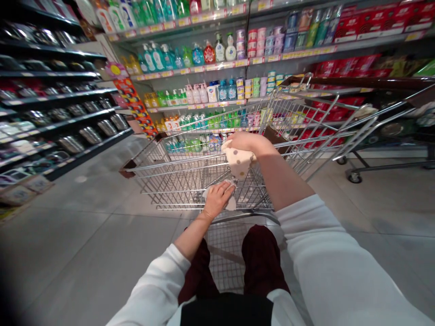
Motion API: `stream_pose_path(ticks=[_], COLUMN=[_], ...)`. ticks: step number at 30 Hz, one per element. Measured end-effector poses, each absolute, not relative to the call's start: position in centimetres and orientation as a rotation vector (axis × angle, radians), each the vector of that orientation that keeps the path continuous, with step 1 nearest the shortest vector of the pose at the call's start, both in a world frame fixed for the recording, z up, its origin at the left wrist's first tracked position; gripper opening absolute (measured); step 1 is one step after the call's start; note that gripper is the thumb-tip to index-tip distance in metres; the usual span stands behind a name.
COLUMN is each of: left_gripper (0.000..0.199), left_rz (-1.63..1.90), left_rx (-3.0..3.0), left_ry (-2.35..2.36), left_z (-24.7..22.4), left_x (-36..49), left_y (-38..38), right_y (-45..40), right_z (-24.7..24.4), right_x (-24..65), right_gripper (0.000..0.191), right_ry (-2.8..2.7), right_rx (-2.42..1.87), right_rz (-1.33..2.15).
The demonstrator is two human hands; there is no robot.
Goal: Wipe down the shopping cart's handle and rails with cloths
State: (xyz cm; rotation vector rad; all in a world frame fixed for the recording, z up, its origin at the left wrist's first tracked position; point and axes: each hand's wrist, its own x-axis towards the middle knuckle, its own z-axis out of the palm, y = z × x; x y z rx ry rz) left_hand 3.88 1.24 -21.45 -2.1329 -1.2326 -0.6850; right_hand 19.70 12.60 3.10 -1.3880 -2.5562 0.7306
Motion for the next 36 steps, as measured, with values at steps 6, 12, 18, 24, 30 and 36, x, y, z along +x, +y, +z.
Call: stream_pose_path(ticks=[6, 12, 18, 24, 30, 36], left_gripper=[0.042, 0.039, 0.038, 0.037, 0.025, 0.028], left_rz=[-1.315, -1.113, -1.14, -1.194, -0.935, -0.781], left_rx=[-1.619, -1.749, -1.698, -1.672, -1.851, -2.023], left_ry=[-1.406, -1.515, -1.446, -1.431, -1.61, -1.723], left_z=[-9.1, -5.6, -9.1, -12.5, -18.8, -22.0], left_x=[1.9, 2.3, 2.9, 2.6, 2.5, 2.0], left_y=[2.2, 4.4, 4.6, 4.4, 2.3, 0.0], right_y=[12.4, 12.3, 11.7, 11.8, 12.5, 12.7], right_z=[3.4, 3.6, 3.8, 3.9, 3.7, 3.6], right_x=[19.7, 19.6, 19.5, 19.7, 20.0, 19.9], right_gripper=[0.023, 0.021, 0.018, 0.022, 0.026, 0.027], right_ry=[-2.584, -2.598, -2.59, -2.596, -2.675, -2.622], right_rx=[-1.373, -1.388, -1.397, -1.404, -1.304, -1.356], right_rz=[0.689, 0.609, 0.612, 0.571, 0.515, 0.6])
